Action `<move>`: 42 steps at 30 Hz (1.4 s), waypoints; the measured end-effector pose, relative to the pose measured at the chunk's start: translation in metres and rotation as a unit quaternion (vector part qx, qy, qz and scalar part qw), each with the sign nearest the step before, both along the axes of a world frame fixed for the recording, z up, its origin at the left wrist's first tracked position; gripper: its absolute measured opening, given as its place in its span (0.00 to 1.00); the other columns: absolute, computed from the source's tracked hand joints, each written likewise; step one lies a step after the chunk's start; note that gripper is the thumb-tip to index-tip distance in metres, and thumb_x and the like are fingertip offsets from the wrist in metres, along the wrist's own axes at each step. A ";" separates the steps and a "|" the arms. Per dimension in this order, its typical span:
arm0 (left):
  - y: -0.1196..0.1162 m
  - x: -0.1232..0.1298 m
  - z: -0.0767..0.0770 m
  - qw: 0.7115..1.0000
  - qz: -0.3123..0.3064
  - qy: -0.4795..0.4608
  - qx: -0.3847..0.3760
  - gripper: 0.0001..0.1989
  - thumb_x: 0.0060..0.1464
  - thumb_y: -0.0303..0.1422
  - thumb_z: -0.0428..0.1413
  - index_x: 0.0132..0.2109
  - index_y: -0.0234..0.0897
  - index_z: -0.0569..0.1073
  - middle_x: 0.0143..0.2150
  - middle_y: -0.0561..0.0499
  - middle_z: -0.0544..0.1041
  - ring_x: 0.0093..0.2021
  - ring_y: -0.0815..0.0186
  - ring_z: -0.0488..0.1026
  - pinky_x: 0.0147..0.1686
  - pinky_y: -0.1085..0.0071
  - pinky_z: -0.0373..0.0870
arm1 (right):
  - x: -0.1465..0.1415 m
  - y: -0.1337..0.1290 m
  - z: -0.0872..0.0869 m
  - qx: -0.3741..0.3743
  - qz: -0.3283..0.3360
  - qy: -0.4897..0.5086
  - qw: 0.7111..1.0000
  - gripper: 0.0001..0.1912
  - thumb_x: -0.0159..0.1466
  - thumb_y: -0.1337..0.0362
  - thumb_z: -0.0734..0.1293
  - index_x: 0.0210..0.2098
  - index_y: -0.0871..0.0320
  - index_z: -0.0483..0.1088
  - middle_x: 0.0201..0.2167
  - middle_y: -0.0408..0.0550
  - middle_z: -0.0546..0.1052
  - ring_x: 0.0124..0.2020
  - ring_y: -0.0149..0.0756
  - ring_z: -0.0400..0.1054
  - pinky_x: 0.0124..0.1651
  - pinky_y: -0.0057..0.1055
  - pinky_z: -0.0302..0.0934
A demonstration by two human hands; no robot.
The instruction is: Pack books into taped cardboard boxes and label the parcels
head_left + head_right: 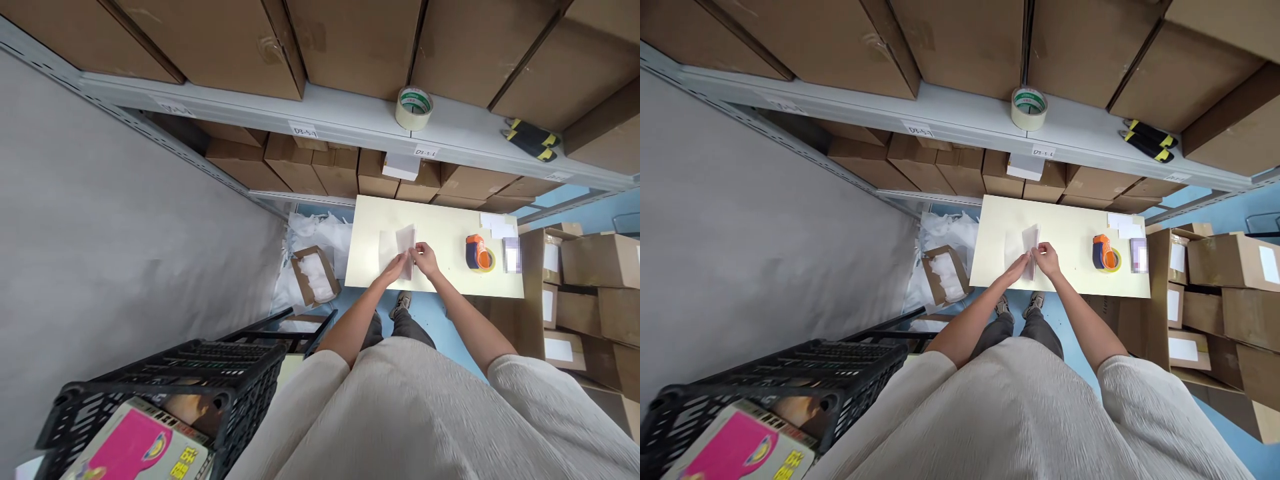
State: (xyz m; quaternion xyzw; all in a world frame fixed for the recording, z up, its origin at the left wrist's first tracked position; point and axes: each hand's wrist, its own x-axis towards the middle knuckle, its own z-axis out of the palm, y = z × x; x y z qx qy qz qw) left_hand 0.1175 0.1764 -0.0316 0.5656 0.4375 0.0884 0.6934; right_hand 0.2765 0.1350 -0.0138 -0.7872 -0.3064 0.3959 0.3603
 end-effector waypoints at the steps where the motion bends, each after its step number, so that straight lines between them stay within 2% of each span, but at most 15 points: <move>1: 0.001 -0.003 0.001 1.000 0.020 -0.012 0.005 0.34 0.74 0.58 0.43 0.61 0.37 0.79 0.61 0.38 0.83 0.65 0.50 0.78 0.64 0.61 0.71 | -0.005 0.003 0.001 -0.003 -0.003 0.014 1.000 0.24 0.57 0.42 0.72 0.42 0.52 0.70 0.36 0.42 0.76 0.36 0.38 0.72 0.37 0.35 0.72; 3: 0.002 -0.009 0.002 0.997 0.075 -0.009 0.034 0.30 0.73 0.55 0.47 0.58 0.36 0.80 0.58 0.38 0.84 0.61 0.51 0.80 0.62 0.60 0.73 | -0.014 0.007 0.002 -0.012 -0.006 0.045 0.999 0.25 0.56 0.42 0.74 0.42 0.52 0.69 0.35 0.41 0.75 0.34 0.36 0.72 0.35 0.34 0.71; 6: 0.004 -0.022 0.003 0.987 0.150 0.005 0.066 0.22 0.73 0.49 0.53 0.60 0.38 0.77 0.57 0.41 0.83 0.57 0.56 0.81 0.59 0.62 0.76 | -0.026 0.012 0.001 -0.019 0.010 0.105 0.994 0.25 0.59 0.42 0.74 0.45 0.51 0.70 0.38 0.42 0.77 0.35 0.36 0.75 0.37 0.33 0.71; 9: 0.010 -0.036 -0.001 0.984 0.165 0.019 0.063 0.17 0.72 0.40 0.56 0.62 0.41 0.75 0.55 0.44 0.85 0.55 0.59 0.83 0.58 0.64 0.76 | -0.034 0.011 -0.007 -0.029 0.017 0.141 0.990 0.22 0.65 0.43 0.69 0.47 0.52 0.73 0.45 0.48 0.81 0.39 0.38 0.78 0.41 0.34 0.72; 11: 0.016 -0.044 -0.006 0.983 0.164 0.059 0.065 0.18 0.69 0.35 0.58 0.63 0.41 0.74 0.55 0.44 0.85 0.56 0.57 0.83 0.58 0.62 0.76 | -0.034 0.008 -0.016 -0.043 0.013 0.113 0.993 0.19 0.66 0.45 0.67 0.46 0.53 0.74 0.47 0.50 0.82 0.43 0.40 0.78 0.45 0.36 0.72; 15: 0.026 -0.056 -0.018 0.978 0.133 0.145 0.066 0.21 0.66 0.31 0.58 0.64 0.39 0.75 0.60 0.41 0.83 0.61 0.54 0.80 0.61 0.61 0.74 | -0.027 -0.004 -0.034 -0.077 -0.011 -0.010 0.997 0.15 0.63 0.54 0.67 0.46 0.54 0.76 0.53 0.54 0.83 0.54 0.45 0.77 0.57 0.41 0.71; 19: 0.030 -0.063 -0.025 0.967 0.085 0.218 0.100 0.19 0.65 0.30 0.57 0.61 0.38 0.79 0.61 0.39 0.82 0.66 0.51 0.77 0.66 0.60 0.69 | -0.024 -0.011 -0.043 -0.103 -0.026 -0.018 0.994 0.20 0.61 0.58 0.67 0.50 0.56 0.77 0.53 0.56 0.83 0.55 0.46 0.77 0.62 0.42 0.69; 22: 0.028 -0.066 -0.025 0.952 0.062 0.269 0.134 0.22 0.64 0.30 0.57 0.64 0.35 0.77 0.63 0.36 0.79 0.68 0.50 0.73 0.70 0.61 0.65 | -0.025 -0.013 -0.047 -0.107 -0.025 -0.021 0.994 0.22 0.60 0.58 0.67 0.52 0.55 0.77 0.49 0.53 0.84 0.53 0.47 0.77 0.60 0.41 0.71; 25: 0.018 -0.071 -0.024 0.949 0.025 0.261 0.175 0.28 0.66 0.30 0.54 0.71 0.34 0.71 0.67 0.35 0.75 0.69 0.51 0.72 0.70 0.60 0.66 | -0.029 -0.013 -0.050 -0.143 -0.028 -0.050 0.988 0.22 0.58 0.59 0.67 0.51 0.54 0.77 0.45 0.50 0.84 0.49 0.46 0.78 0.55 0.40 0.72; 29: -0.003 -0.080 -0.023 0.934 -0.066 0.241 0.257 0.32 0.65 0.30 0.55 0.74 0.38 0.67 0.76 0.37 0.66 0.74 0.45 0.65 0.73 0.52 0.62 | -0.035 -0.011 -0.053 -0.171 -0.033 -0.069 0.982 0.13 0.54 0.62 0.69 0.40 0.52 0.77 0.38 0.48 0.83 0.46 0.47 0.78 0.53 0.40 0.72; 32: -0.014 -0.086 -0.023 0.926 -0.109 0.233 0.277 0.34 0.63 0.30 0.57 0.75 0.37 0.65 0.80 0.36 0.59 0.77 0.41 0.59 0.75 0.47 0.60 | -0.040 -0.009 -0.052 -0.175 -0.032 -0.071 0.981 0.04 0.52 0.63 0.70 0.29 0.51 0.73 0.33 0.48 0.81 0.42 0.47 0.77 0.50 0.40 0.71; 35: -0.016 -0.089 -0.024 0.928 -0.116 0.227 0.273 0.35 0.64 0.31 0.57 0.76 0.38 0.64 0.82 0.36 0.57 0.79 0.41 0.57 0.75 0.46 0.59 | -0.042 -0.004 -0.051 -0.175 -0.035 -0.065 0.982 0.04 0.52 0.63 0.70 0.24 0.51 0.69 0.28 0.45 0.78 0.37 0.45 0.75 0.46 0.38 0.70; 39: -0.009 -0.089 -0.023 0.928 -0.100 0.227 0.276 0.34 0.66 0.32 0.54 0.77 0.40 0.62 0.83 0.37 0.55 0.81 0.43 0.53 0.77 0.45 0.55 | -0.043 0.011 -0.051 -0.159 -0.044 -0.042 0.986 0.02 0.52 0.62 0.68 0.26 0.52 0.71 0.25 0.42 0.76 0.33 0.40 0.73 0.41 0.34 0.69; 42: 0.002 -0.089 -0.019 0.922 -0.080 0.231 0.299 0.34 0.66 0.31 0.53 0.77 0.39 0.62 0.84 0.37 0.52 0.82 0.42 0.50 0.77 0.44 0.52 | -0.044 0.033 -0.053 -0.138 -0.042 -0.018 0.989 0.03 0.53 0.61 0.68 0.27 0.53 0.71 0.25 0.40 0.75 0.31 0.37 0.71 0.38 0.32 0.68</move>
